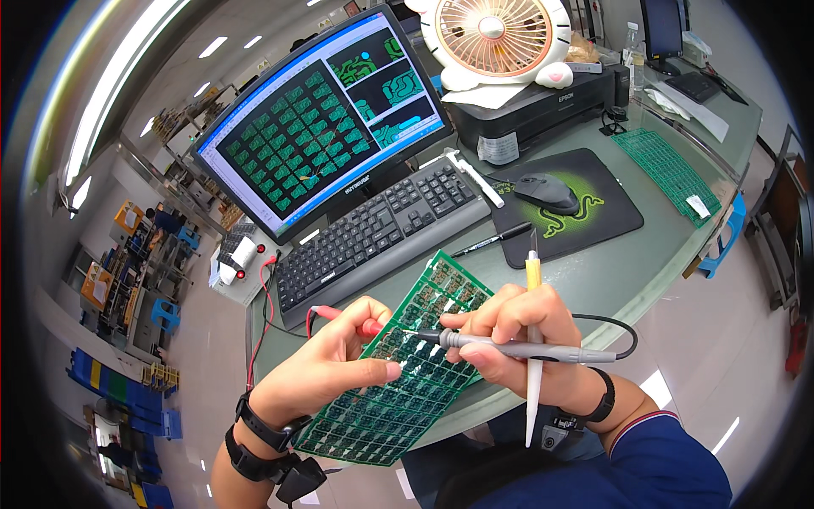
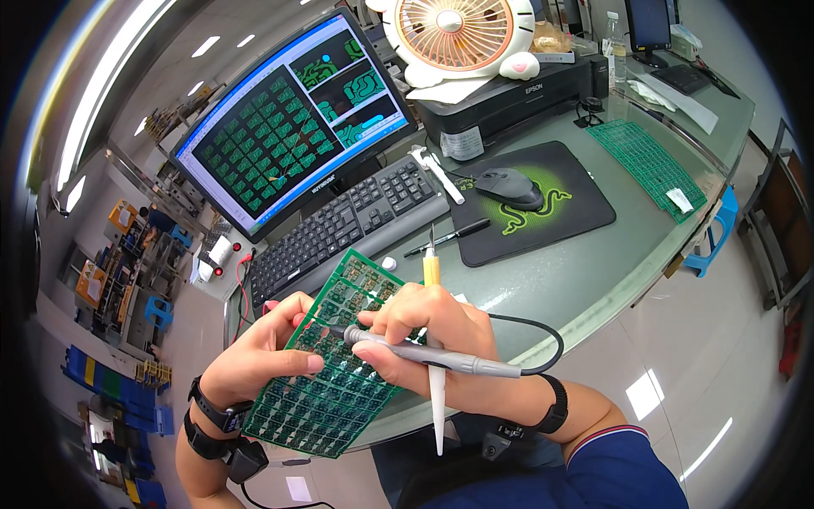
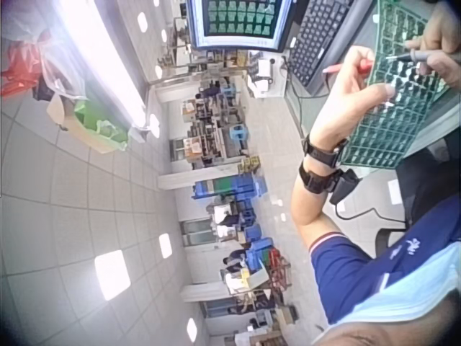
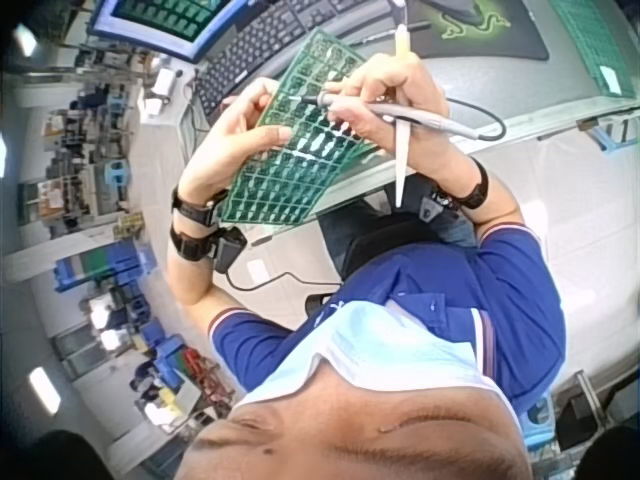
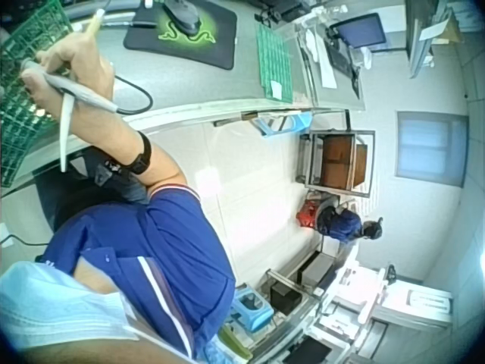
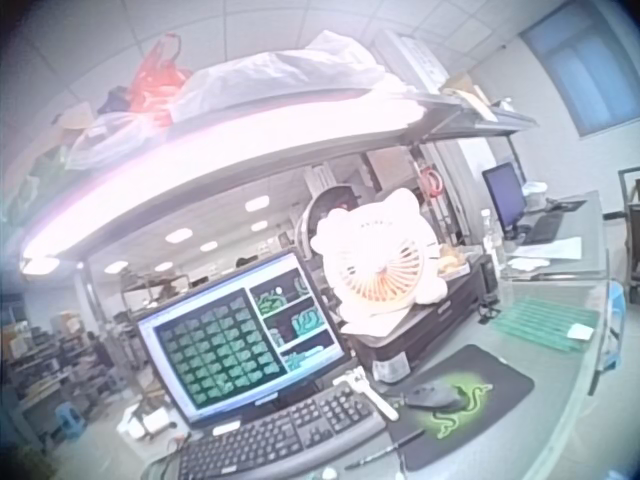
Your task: Inspecting and marking components on a printed circuit board using multimeter probes and a marker.
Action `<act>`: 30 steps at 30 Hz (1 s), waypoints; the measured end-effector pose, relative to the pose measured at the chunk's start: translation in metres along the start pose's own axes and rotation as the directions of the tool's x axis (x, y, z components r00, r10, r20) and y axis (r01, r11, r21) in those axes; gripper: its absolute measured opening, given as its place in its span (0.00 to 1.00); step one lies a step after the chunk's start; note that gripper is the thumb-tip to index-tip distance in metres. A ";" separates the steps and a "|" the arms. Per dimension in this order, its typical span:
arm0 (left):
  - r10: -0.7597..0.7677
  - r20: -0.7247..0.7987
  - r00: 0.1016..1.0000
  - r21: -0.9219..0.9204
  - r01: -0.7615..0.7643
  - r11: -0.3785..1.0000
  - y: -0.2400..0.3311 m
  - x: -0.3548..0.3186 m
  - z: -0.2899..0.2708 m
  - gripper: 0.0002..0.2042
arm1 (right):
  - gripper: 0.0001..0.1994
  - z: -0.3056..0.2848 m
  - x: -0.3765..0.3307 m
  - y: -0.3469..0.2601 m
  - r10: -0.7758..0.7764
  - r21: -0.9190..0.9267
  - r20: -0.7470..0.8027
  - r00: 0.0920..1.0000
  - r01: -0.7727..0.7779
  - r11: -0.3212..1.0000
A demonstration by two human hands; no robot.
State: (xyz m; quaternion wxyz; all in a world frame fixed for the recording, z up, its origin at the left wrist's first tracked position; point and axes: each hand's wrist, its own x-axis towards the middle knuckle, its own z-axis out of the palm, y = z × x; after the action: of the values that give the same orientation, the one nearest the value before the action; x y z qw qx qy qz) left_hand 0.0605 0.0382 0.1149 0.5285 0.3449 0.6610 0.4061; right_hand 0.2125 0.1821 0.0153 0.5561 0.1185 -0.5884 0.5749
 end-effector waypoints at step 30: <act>0.015 0.003 1.000 -0.048 -0.014 0.999 -0.005 -0.012 0.004 0.18 | 0.15 0.003 -0.005 -0.005 0.011 -0.047 0.071 0.997 -0.008 0.999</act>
State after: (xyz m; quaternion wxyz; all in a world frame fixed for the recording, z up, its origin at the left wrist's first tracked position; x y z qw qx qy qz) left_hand 0.0666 0.0260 0.1148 0.5347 0.3375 0.6476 0.4252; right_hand 0.2163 0.1755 0.0145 0.5346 0.1234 -0.6216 0.5591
